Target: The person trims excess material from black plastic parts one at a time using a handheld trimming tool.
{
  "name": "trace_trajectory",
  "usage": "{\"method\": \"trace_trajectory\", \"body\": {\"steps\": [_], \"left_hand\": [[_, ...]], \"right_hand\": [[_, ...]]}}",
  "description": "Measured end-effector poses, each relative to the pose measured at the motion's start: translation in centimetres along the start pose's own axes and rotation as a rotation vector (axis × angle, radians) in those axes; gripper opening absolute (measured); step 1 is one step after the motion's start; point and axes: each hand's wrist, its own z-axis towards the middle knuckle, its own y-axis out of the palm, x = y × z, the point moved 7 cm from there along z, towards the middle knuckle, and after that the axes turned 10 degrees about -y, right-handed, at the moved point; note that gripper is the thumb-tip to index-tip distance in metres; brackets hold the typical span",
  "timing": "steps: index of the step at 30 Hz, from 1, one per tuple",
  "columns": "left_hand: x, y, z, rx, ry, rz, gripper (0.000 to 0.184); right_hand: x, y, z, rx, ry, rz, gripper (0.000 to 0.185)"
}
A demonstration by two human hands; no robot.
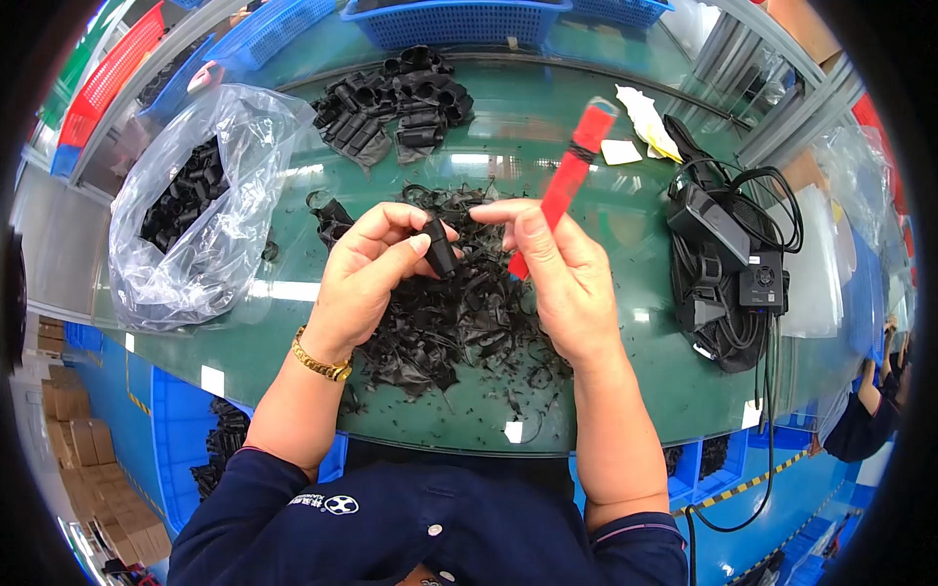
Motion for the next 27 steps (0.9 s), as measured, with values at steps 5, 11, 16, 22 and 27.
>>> {"method": "trace_trajectory", "body": {"steps": [5, 11, 16, 22, 27], "left_hand": [[-0.9, 0.5, 0.0, -0.066, -0.095, -0.006, 0.014], [-0.8, 0.5, -0.2, -0.064, -0.108, 0.073, 0.014], [-0.8, 0.5, -0.2, -0.08, -0.095, 0.117, 0.014], [-0.4, 0.8, -0.4, -0.093, -0.051, 0.095, 0.018], [-0.3, 0.7, -0.4, -0.093, -0.019, 0.117, 0.022]], "right_hand": [[0.1, 0.5, -0.1, -0.045, -0.056, 0.173, 0.02], [-0.4, 1.0, -0.3, 0.002, -0.035, 0.124, 0.016], [-0.6, 1.0, -0.4, -0.032, -0.068, 0.031, 0.014], [-1.1, 1.0, -0.3, -0.044, -0.139, -0.04, 0.012], [-1.5, 1.1, -0.2, -0.046, -0.219, -0.118, 0.011]]}}
